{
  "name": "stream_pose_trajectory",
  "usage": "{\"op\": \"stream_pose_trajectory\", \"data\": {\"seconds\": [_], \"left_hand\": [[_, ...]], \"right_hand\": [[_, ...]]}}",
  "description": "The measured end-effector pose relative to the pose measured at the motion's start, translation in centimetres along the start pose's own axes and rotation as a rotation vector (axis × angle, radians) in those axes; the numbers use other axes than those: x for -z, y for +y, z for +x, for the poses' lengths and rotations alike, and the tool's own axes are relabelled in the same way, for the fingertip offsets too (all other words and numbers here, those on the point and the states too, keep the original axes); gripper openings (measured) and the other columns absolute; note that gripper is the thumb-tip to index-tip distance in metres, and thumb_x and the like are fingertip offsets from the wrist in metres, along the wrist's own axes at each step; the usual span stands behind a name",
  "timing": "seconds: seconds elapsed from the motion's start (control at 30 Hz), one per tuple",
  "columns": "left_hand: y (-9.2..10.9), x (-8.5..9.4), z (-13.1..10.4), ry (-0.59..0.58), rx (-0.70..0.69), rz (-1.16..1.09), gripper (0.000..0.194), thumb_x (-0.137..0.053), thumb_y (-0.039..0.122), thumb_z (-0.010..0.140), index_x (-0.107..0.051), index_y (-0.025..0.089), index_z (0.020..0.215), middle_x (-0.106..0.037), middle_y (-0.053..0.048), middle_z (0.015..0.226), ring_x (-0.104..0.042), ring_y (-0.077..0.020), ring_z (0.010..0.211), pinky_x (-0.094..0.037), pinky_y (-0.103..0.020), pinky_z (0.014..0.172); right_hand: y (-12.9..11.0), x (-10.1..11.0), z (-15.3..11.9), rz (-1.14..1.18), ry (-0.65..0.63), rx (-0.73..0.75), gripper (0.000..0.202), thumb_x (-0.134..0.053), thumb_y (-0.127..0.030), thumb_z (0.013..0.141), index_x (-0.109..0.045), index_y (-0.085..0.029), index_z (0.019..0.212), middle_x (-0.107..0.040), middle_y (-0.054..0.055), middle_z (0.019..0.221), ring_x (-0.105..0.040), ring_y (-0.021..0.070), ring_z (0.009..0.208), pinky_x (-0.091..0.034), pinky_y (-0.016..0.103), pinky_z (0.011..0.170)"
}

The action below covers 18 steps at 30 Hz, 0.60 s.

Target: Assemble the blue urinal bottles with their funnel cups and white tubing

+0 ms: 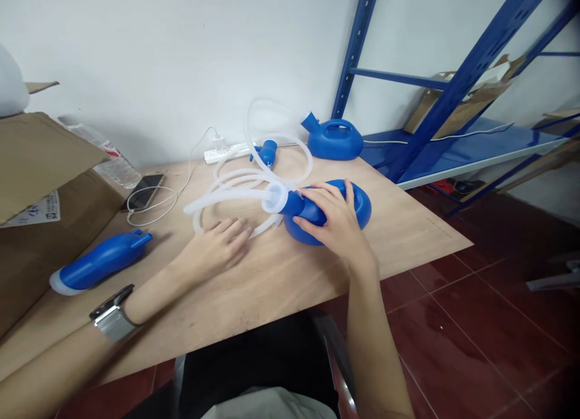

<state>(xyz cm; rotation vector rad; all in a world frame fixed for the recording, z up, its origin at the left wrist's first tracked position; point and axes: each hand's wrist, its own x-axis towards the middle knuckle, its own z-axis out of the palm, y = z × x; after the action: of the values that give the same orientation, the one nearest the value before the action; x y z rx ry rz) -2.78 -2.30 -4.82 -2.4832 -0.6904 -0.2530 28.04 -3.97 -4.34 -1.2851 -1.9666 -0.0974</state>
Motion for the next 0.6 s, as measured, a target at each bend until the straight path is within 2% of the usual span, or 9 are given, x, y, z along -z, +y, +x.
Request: {"op": "stream_pose_trajectory", "data": {"seconds": [0.07,0.2,0.27,0.37,0.53,0.6], "left_hand": [[0.1,-0.7,0.1,-0.072,0.078,-0.052,0.032,-0.054,0.027,0.108,-0.067,0.015,0.135,-0.076,-0.016,0.128,-0.076,-0.0294,0.106,-0.058,-0.039,0.082],[-0.3,-0.9,-0.5,-0.165,0.133,-0.081,0.029,-0.048,0.022,0.109,-0.07,0.015,0.127,-0.081,-0.01,0.103,-0.077,-0.0248,0.083,-0.057,-0.038,0.074],[-0.8,-0.7,-1.4,-0.175,0.158,-0.076,0.031,-0.047,0.022,0.109,-0.07,0.015,0.128,-0.08,-0.009,0.098,-0.077,-0.0253,0.08,-0.057,-0.038,0.072],[-1.7,-0.3,-3.5,-0.209,0.226,-0.07,0.034,-0.045,0.024,0.109,-0.07,0.018,0.132,-0.081,-0.01,0.103,-0.077,-0.0266,0.083,-0.056,-0.038,0.073],[-3.1,0.1,-6.9,-0.164,0.305,-0.085,0.039,-0.038,0.028,0.112,-0.073,0.017,0.125,-0.081,-0.013,0.105,-0.078,-0.029,0.091,-0.057,-0.039,0.077],[-3.2,0.1,-7.7,-0.106,0.3,-0.104,0.04,-0.039,0.031,0.113,-0.073,0.015,0.125,-0.081,-0.014,0.111,-0.078,-0.0299,0.097,-0.058,-0.041,0.083]], "right_hand": [[0.7,0.3,-0.2,-0.013,0.008,-0.013,0.039,-0.06,-0.047,0.105,-0.066,-0.029,0.14,-0.075,0.006,0.138,-0.062,0.034,0.139,-0.009,0.071,0.134],[1.9,0.9,-0.6,-0.016,0.037,-0.039,0.039,-0.062,-0.048,0.103,-0.067,-0.03,0.138,-0.075,0.007,0.138,-0.06,0.0353,0.142,-0.011,0.072,0.133],[2.4,1.2,-0.8,-0.022,0.06,-0.049,0.038,-0.063,-0.047,0.102,-0.067,-0.03,0.136,-0.076,0.007,0.137,-0.061,0.0352,0.141,-0.011,0.072,0.133],[3.2,1.2,-0.9,-0.043,0.101,-0.055,0.036,-0.064,-0.047,0.102,-0.068,-0.03,0.133,-0.077,0.008,0.134,-0.062,0.0354,0.14,-0.01,0.072,0.133],[3.6,0.7,-0.8,-0.104,0.157,-0.037,0.038,-0.065,-0.044,0.102,-0.064,-0.028,0.136,-0.076,0.009,0.135,-0.055,0.0385,0.148,-0.01,0.077,0.13],[2.7,0.5,-0.4,-0.131,0.213,-0.027,0.038,-0.067,-0.04,0.1,-0.063,-0.026,0.135,-0.075,0.01,0.136,-0.055,0.0391,0.147,-0.017,0.077,0.129]]}}
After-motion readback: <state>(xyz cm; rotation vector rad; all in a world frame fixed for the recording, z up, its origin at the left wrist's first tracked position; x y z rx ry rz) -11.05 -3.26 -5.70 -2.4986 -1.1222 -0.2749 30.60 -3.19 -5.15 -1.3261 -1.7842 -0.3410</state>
